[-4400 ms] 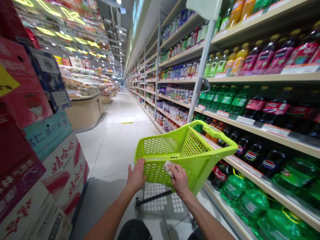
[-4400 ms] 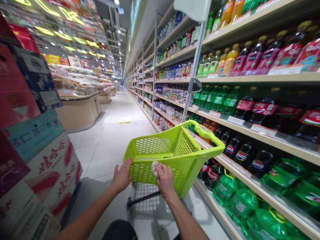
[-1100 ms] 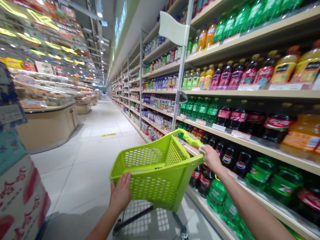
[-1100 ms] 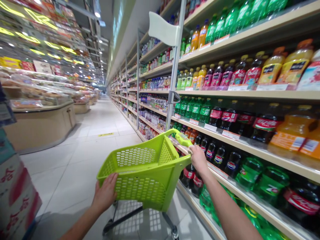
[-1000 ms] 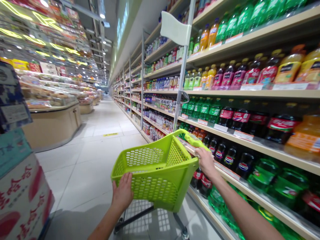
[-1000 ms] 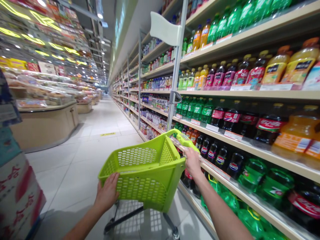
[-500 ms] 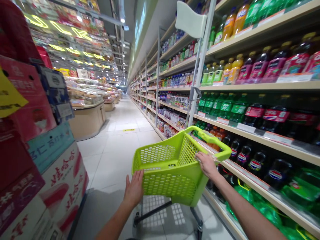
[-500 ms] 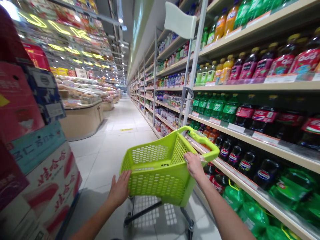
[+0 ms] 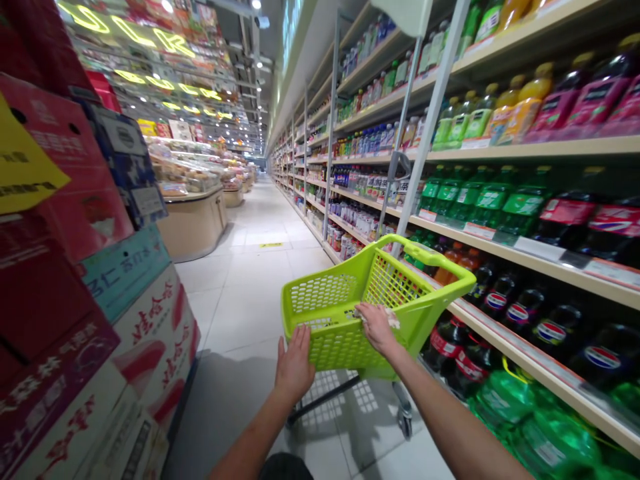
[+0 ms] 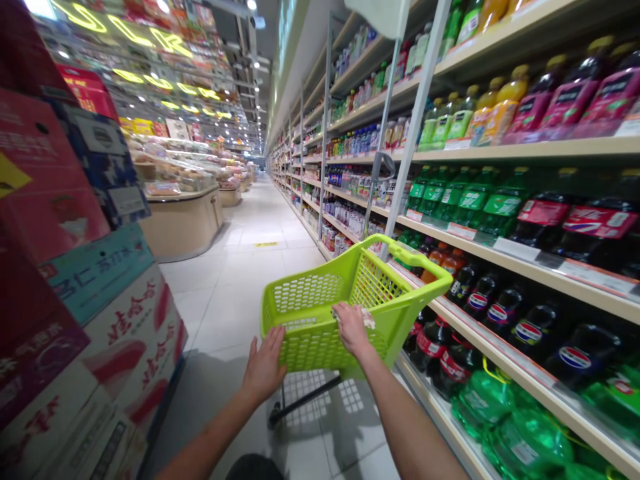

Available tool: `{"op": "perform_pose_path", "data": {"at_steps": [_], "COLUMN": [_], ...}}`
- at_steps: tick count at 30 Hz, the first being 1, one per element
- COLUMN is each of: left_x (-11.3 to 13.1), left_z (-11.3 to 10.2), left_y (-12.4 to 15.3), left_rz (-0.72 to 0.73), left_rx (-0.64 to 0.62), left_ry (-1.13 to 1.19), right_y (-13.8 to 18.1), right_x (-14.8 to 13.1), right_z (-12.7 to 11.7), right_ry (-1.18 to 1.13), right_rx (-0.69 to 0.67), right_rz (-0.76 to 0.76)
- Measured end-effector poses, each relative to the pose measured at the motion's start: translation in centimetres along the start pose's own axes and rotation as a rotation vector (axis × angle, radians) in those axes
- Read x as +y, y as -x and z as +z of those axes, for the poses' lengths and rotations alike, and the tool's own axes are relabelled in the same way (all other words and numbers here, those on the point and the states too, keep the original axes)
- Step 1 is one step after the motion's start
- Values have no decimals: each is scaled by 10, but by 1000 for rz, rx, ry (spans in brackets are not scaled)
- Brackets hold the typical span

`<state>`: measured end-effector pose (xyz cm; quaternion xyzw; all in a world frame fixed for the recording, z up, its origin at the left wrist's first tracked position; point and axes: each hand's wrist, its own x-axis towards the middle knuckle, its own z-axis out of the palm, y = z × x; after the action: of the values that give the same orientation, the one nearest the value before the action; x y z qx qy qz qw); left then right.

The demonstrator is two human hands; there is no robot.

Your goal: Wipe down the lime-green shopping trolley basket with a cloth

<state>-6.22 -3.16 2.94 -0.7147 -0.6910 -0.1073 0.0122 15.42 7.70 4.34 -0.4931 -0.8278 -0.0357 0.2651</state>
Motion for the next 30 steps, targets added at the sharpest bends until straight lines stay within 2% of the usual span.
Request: {"op": "perform_pose_path", "data": {"at_steps": [4, 9, 14, 17, 21, 23, 26, 30], "left_x": [6, 9, -2, 1, 16, 19, 19, 19], "left_z": [2, 2, 0, 2, 3, 0, -4, -3], "left_y": [1, 7, 16, 21, 25, 27, 30, 33], "left_rz": [35, 169, 18, 2, 27, 54, 129, 198], "left_rx": [-15, -83, -116, -104, -97, -96, -73, -2], "left_ry": [108, 192, 183, 166, 131, 113, 91, 61], "right_y": [-9, -9, -6, 1, 28, 40, 46, 41], "right_x": [14, 37, 70, 50, -26, -52, -50, -20], "right_z": [-6, -8, 7, 21, 32, 34, 30, 23], "right_ry": [-3, -19, 92, 92, -9, -57, -109, -42], "right_rx": [-7, 36, 136, 176, 184, 168, 117, 190], "right_rz": [-42, -74, -157, -161, -247, -320, -389, -172]}}
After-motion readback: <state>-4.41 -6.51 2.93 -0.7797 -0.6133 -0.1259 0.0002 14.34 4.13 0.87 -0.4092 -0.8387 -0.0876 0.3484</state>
